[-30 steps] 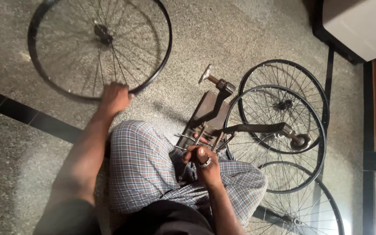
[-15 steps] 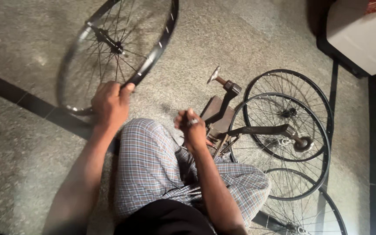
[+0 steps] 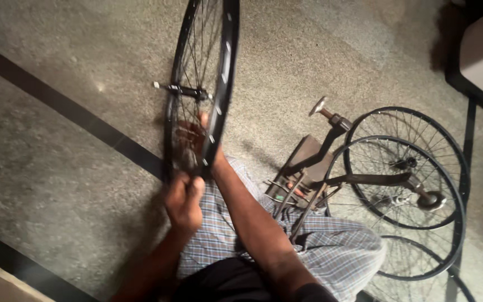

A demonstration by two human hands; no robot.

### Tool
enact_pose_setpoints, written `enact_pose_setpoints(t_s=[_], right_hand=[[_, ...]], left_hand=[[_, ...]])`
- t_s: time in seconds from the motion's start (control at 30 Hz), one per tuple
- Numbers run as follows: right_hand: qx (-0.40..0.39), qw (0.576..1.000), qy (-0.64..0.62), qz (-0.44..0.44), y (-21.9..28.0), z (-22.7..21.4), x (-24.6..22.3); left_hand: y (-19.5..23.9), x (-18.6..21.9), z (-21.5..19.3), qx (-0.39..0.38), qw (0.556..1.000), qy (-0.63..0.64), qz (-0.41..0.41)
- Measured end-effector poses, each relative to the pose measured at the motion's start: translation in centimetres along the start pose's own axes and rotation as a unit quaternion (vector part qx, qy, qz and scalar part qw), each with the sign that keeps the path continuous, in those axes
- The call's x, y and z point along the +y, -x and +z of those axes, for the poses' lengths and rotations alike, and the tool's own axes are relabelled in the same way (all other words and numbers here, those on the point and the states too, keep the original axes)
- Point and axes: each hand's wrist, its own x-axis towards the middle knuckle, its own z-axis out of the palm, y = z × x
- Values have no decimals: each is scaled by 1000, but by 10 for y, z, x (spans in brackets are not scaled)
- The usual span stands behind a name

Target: The person sits on the floor and uses a wrench to tighten the axle nuts on a bicycle wheel mounted in a truing stand. They spin the wheel to check alignment, then remove it and repeat the process with another wheel.

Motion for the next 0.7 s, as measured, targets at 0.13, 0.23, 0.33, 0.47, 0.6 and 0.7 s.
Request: enact_pose_setpoints(t_s=[0.13, 0.23, 0.33, 0.47, 0.6, 0.7], right_hand=[[-54, 997, -7, -52, -1, -22, 14], [-59, 996, 23, -55, -4, -39, 21], [-48, 990, -129, -11, 2, -45, 19], [-168, 975, -119, -86, 51, -35, -4], [-210, 961, -117, -136, 101, -1, -69], [-258, 933, -108, -225, 144, 14, -122]], left_hand=[[30, -23, -5, -57, 990, 111, -58], [45, -38, 0, -84, 995, -1, 50], [53, -44, 10, -88, 981, -89, 146], [72, -35, 17, -159, 958, -65, 230], [64, -7, 32, -239, 928, -31, 285], [56, 25, 50, -257, 904, -14, 341]])
